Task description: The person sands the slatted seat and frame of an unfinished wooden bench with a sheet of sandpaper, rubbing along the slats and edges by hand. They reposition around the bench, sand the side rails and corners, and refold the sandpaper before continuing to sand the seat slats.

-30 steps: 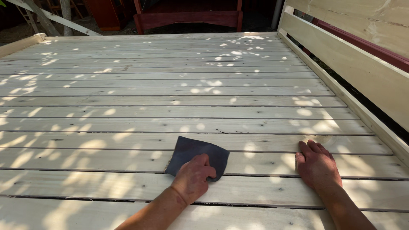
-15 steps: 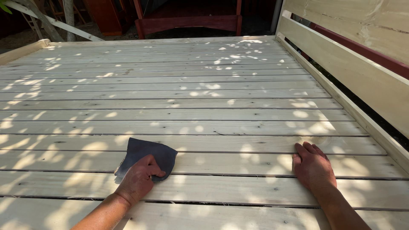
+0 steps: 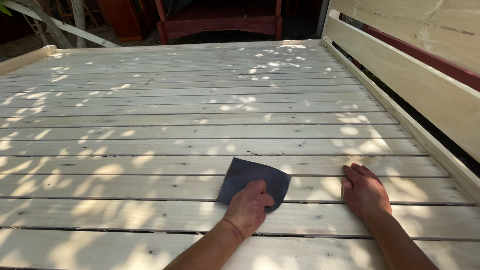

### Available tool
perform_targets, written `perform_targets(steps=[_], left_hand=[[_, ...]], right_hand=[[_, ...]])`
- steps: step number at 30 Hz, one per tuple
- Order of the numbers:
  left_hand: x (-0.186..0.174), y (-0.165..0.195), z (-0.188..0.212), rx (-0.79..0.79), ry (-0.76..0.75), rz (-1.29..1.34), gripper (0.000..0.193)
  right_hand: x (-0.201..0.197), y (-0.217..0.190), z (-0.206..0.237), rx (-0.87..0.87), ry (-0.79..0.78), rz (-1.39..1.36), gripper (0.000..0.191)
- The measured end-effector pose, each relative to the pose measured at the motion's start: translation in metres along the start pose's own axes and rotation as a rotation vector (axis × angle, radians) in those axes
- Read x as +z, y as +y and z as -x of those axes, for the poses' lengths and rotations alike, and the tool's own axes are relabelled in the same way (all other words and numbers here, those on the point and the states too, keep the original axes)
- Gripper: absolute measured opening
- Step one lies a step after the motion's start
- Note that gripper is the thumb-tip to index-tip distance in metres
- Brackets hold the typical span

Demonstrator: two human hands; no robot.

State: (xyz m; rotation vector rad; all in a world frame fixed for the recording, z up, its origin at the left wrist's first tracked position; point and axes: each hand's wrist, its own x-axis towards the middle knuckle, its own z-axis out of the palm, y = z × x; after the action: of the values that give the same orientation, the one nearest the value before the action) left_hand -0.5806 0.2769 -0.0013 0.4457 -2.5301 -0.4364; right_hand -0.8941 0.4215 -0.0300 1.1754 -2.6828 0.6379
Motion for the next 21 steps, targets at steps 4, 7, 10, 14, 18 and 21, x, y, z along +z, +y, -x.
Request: perform_targets(steps=[4, 7, 10, 14, 18, 21], left_hand=[[-0.073, -0.07, 0.052, -0.188, 0.064, 0.032, 0.035], [-0.07, -0.075, 0.054, -0.212, 0.044, 0.023, 0.039], [-0.027, -0.032, 0.019, -0.09, 0.051, 0.048, 0.033], [0.035, 0.041, -0.031, 0.038, 0.014, 0.005, 0.02], [0.033, 0.038, -0.024, 0.081, 0.042, -0.018, 0.019], [-0.014, -0.012, 0.012, -0.035, 0.01, -0.044, 0.027]], right_hand=[[0.0, -0.006, -0.001, 0.034, -0.033, 0.046, 0.048], [0.0, -0.011, -0.003, 0.052, -0.09, 0.075, 0.048], [0.0, -0.011, -0.003, 0.044, -0.096, 0.086, 0.049], [0.001, -0.006, -0.001, -0.015, -0.029, 0.033, 0.047], [-0.001, -0.003, 0.003, -0.019, 0.001, -0.003, 0.045], [-0.004, -0.007, 0.004, 0.014, -0.032, -0.004, 0.045]])
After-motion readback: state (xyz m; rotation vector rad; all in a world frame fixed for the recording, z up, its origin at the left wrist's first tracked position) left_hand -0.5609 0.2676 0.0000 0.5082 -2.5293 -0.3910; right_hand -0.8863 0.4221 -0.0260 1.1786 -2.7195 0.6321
